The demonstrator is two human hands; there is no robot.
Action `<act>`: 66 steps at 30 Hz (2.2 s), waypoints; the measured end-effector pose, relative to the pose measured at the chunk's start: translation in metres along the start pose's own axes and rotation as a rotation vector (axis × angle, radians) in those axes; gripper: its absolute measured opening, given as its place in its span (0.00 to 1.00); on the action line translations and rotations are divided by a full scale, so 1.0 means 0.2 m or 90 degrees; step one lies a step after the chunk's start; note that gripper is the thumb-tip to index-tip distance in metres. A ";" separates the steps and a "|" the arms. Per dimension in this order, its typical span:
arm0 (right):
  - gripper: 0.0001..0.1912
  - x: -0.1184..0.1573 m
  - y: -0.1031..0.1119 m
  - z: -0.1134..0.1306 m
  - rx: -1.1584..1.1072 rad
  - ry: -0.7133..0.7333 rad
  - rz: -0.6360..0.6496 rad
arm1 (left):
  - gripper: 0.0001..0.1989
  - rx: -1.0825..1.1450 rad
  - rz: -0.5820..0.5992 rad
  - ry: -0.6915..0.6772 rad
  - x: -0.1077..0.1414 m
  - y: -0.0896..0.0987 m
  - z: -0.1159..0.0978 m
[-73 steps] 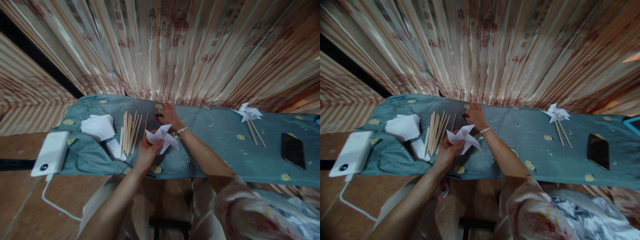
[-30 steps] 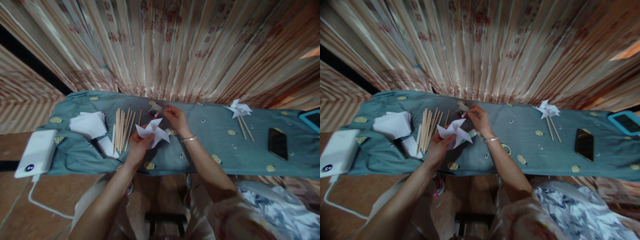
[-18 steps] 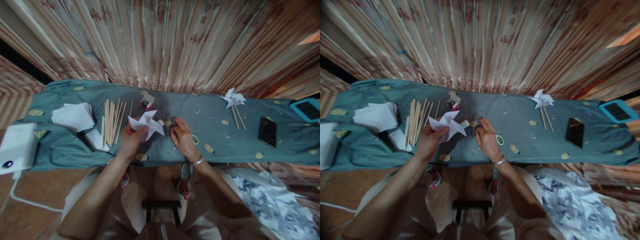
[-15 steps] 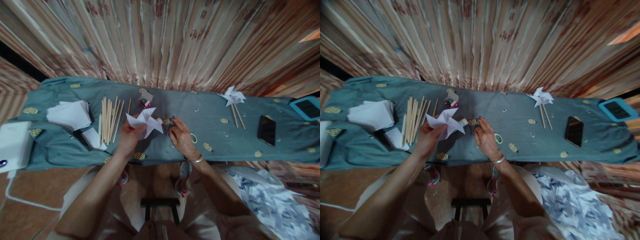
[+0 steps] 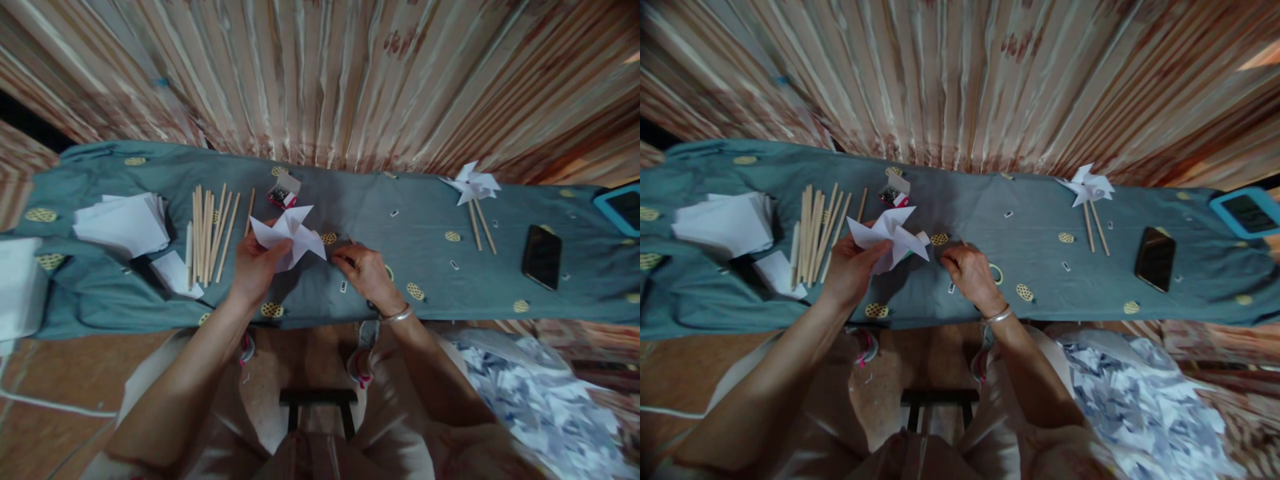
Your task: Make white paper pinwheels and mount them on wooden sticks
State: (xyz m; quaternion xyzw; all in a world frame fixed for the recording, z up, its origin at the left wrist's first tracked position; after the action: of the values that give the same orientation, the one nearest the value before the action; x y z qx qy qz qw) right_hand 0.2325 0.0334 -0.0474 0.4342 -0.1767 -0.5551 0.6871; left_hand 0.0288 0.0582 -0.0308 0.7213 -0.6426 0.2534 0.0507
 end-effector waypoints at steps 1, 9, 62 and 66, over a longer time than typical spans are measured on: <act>0.08 0.00 0.00 0.00 -0.002 -0.002 0.008 | 0.16 0.000 0.000 0.002 0.00 0.00 0.00; 0.05 0.03 0.01 0.03 0.014 0.024 0.042 | 0.19 0.011 0.043 0.003 0.00 -0.01 0.01; 0.03 0.01 0.17 0.19 -0.202 0.093 -0.161 | 0.15 -0.096 0.090 -0.030 0.10 -0.16 0.07; 0.01 0.01 0.17 0.18 -0.214 0.090 -0.158 | 0.17 -0.109 0.086 -0.024 0.10 -0.16 0.07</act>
State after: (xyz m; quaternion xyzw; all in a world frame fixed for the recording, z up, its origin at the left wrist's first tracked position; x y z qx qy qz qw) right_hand 0.2275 0.0178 -0.0015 0.3699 0.0215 -0.6255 0.6867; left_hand 0.0652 0.0394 -0.0263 0.6740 -0.7099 0.1869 0.0826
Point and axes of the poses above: each hand's wrist, its own x-axis away from the middle knuckle, its own y-axis out of the back of the hand, z = x × y, the point moved 5 cm from there along -x, towards the middle knuckle, and after that the axes turned 15 degrees about y, right-handed, at the moved point
